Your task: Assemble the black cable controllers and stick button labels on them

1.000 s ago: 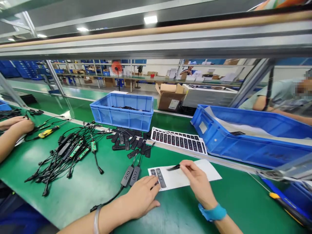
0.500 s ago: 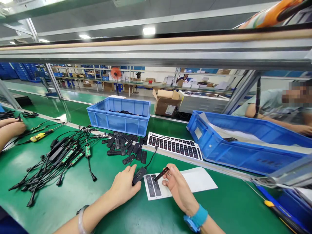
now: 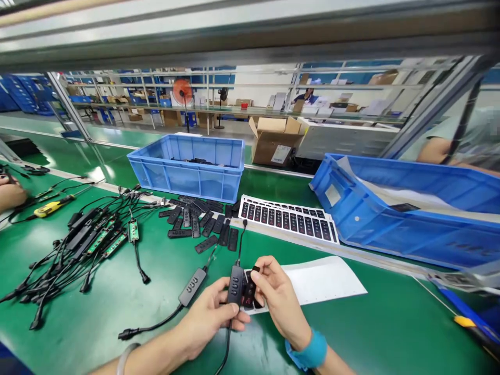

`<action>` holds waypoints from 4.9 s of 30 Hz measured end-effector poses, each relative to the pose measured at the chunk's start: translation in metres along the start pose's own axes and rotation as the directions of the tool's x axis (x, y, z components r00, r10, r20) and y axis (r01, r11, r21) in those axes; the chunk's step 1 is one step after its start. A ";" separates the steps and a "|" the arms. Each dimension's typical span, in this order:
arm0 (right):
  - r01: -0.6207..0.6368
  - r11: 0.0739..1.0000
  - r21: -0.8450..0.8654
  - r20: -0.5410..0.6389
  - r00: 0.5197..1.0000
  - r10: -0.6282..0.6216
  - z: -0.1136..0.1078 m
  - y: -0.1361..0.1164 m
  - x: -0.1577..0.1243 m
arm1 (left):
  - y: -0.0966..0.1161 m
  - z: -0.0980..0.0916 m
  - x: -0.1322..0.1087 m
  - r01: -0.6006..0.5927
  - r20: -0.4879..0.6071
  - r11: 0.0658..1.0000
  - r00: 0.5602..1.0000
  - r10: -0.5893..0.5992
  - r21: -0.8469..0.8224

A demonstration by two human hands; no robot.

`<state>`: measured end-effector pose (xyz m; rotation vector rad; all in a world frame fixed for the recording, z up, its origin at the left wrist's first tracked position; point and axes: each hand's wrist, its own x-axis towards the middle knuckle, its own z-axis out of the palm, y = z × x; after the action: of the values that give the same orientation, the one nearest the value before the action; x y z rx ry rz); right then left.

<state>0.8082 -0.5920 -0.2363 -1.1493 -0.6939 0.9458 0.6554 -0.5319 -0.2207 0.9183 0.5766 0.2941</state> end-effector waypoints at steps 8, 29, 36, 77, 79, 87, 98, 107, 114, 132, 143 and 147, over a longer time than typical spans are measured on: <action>-0.047 0.993 -0.107 0.003 0.999 0.047 0.006 -0.001 -0.006 | -0.002 0.000 0.000 0.016 0.092 1.000 0.996 -0.014 -0.023; -0.047 0.983 -0.175 -0.005 0.999 0.047 0.009 -0.006 -0.008 | -0.004 0.003 -0.003 0.028 0.098 1.000 0.995 -0.027 -0.010; -0.079 0.984 -0.161 -0.009 0.997 0.078 0.009 -0.004 -0.009 | -0.004 0.004 -0.003 0.038 0.095 0.999 0.995 -0.038 0.009; -0.093 0.963 -0.254 -0.014 0.996 0.092 0.010 -0.005 -0.011 | -0.005 0.008 -0.004 -0.040 0.063 0.998 0.997 0.036 0.048; -0.081 0.952 -0.294 0.046 0.994 0.099 0.012 -0.006 -0.014 | -0.002 0.009 -0.004 -0.050 0.072 0.997 0.996 0.046 0.055; -0.040 0.931 -0.362 0.119 0.989 0.088 0.010 -0.006 -0.014 | -0.003 0.008 -0.003 0.000 0.074 0.994 0.997 -0.008 0.109; 0.032 0.913 -0.408 0.149 0.988 0.032 0.011 -0.003 -0.018 | -0.008 0.005 0.002 -0.019 0.057 0.989 0.998 0.011 0.150; -0.141 0.960 -0.243 0.060 0.985 0.160 0.002 -0.025 -0.007 | -0.001 -0.001 0.001 -0.144 0.091 0.841 0.989 0.113 0.521; -0.092 0.316 -0.944 -0.139 0.982 -0.130 -0.110 -0.061 0.012 | 0.003 -0.015 -0.003 -0.430 0.377 0.058 0.842 0.386 0.901; 0.421 0.547 -0.723 0.253 0.899 -0.357 -0.025 -0.014 0.004 | 0.003 -0.016 0.007 -0.349 0.375 -0.140 0.884 0.279 0.927; 0.164 0.951 -0.261 -0.069 0.980 -0.187 -0.016 -0.005 0.000 | 0.066 -0.020 -0.021 0.277 -0.172 -0.431 0.948 0.267 0.859; 0.143 0.972 -0.187 -0.005 0.989 -0.147 -0.008 0.000 -0.003 | 0.056 -0.026 -0.013 0.145 -0.135 -0.006 0.937 0.321 0.989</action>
<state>0.8140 -0.5978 -0.2384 -1.2517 -0.8533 0.7578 0.6302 -0.4883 -0.1829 2.4655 1.1004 0.0797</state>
